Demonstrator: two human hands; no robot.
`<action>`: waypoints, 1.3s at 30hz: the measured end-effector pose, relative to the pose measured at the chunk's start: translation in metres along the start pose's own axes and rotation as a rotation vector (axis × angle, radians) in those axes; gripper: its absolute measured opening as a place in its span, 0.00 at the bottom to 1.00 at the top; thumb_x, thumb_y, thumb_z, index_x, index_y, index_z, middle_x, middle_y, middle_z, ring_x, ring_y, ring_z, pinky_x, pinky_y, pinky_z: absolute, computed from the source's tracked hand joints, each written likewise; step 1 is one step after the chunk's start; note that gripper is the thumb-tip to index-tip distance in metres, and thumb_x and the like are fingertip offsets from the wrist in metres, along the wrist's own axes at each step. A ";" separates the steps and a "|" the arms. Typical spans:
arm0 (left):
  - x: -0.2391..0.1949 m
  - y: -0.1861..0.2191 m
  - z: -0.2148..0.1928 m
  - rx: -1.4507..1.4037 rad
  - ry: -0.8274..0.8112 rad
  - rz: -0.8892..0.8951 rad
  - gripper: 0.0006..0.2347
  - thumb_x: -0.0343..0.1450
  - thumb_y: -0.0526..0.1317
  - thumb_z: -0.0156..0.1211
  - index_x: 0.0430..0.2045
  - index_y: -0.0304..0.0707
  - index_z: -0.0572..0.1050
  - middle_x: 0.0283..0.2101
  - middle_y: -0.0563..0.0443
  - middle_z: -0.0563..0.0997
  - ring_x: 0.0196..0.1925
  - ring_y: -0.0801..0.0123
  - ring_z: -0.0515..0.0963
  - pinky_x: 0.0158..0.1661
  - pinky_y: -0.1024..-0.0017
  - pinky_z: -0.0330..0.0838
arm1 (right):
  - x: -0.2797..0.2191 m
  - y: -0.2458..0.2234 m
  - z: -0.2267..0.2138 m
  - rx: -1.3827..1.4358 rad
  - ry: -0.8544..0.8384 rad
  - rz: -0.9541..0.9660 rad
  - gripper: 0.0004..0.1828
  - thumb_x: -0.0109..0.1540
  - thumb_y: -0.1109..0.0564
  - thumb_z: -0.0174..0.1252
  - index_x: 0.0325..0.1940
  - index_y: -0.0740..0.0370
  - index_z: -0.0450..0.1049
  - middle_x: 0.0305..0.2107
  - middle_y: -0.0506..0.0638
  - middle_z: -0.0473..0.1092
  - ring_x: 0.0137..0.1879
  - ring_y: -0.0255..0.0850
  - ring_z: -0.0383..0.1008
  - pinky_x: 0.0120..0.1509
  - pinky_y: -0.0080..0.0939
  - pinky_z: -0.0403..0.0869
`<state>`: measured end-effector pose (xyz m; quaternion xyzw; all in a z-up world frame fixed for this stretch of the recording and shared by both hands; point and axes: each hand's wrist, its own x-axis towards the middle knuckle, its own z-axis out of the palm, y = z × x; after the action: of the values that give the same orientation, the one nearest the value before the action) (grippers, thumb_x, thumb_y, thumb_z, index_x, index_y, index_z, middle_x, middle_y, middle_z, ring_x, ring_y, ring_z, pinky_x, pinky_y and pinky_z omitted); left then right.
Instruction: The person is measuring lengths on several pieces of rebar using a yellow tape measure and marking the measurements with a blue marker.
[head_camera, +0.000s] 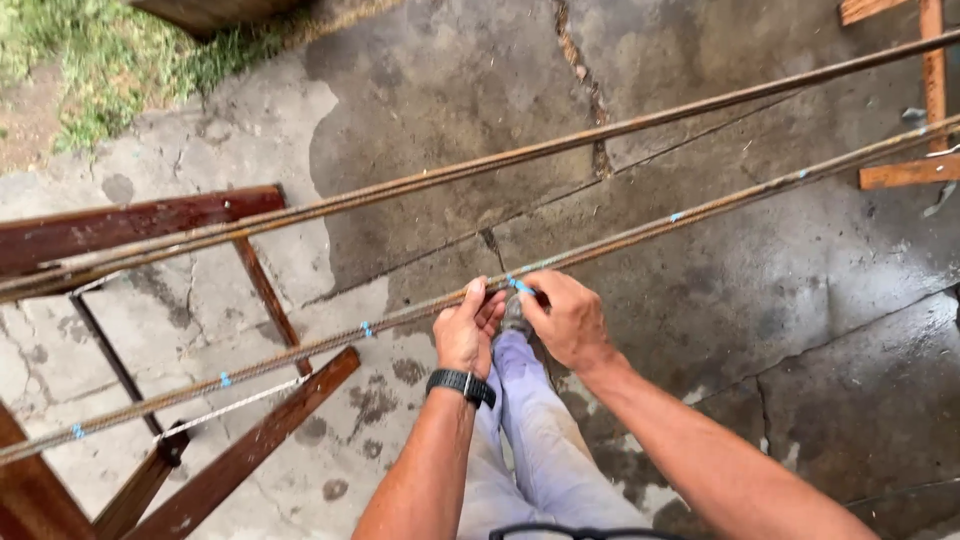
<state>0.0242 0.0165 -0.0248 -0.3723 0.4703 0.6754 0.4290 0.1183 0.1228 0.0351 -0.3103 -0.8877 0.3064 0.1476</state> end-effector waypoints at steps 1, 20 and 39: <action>-0.002 0.003 0.005 -0.001 -0.012 -0.001 0.15 0.67 0.34 0.70 0.40 0.18 0.75 0.41 0.30 0.81 0.38 0.49 0.86 0.38 0.64 0.85 | 0.012 0.002 0.000 -0.009 0.008 -0.003 0.04 0.61 0.56 0.61 0.39 0.53 0.75 0.27 0.48 0.73 0.36 0.47 0.78 0.39 0.43 0.77; -0.010 0.006 0.006 0.045 -0.043 -0.007 0.13 0.68 0.36 0.68 0.39 0.21 0.76 0.39 0.34 0.83 0.39 0.55 0.86 0.41 0.66 0.84 | -0.081 0.050 -0.052 0.023 -0.306 0.322 0.06 0.57 0.54 0.61 0.38 0.51 0.76 0.31 0.50 0.77 0.42 0.48 0.80 0.45 0.43 0.78; -0.007 -0.159 0.117 0.603 -0.073 -0.001 0.13 0.66 0.46 0.71 0.35 0.38 0.77 0.35 0.38 0.86 0.30 0.59 0.86 0.30 0.73 0.80 | -0.012 0.182 -0.253 0.157 -0.353 0.457 0.07 0.60 0.56 0.61 0.42 0.52 0.77 0.32 0.54 0.79 0.40 0.49 0.81 0.45 0.47 0.79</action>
<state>0.1624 0.1565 -0.0362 -0.2036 0.6338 0.5181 0.5371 0.3263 0.3425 0.1129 -0.4316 -0.7805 0.4485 -0.0584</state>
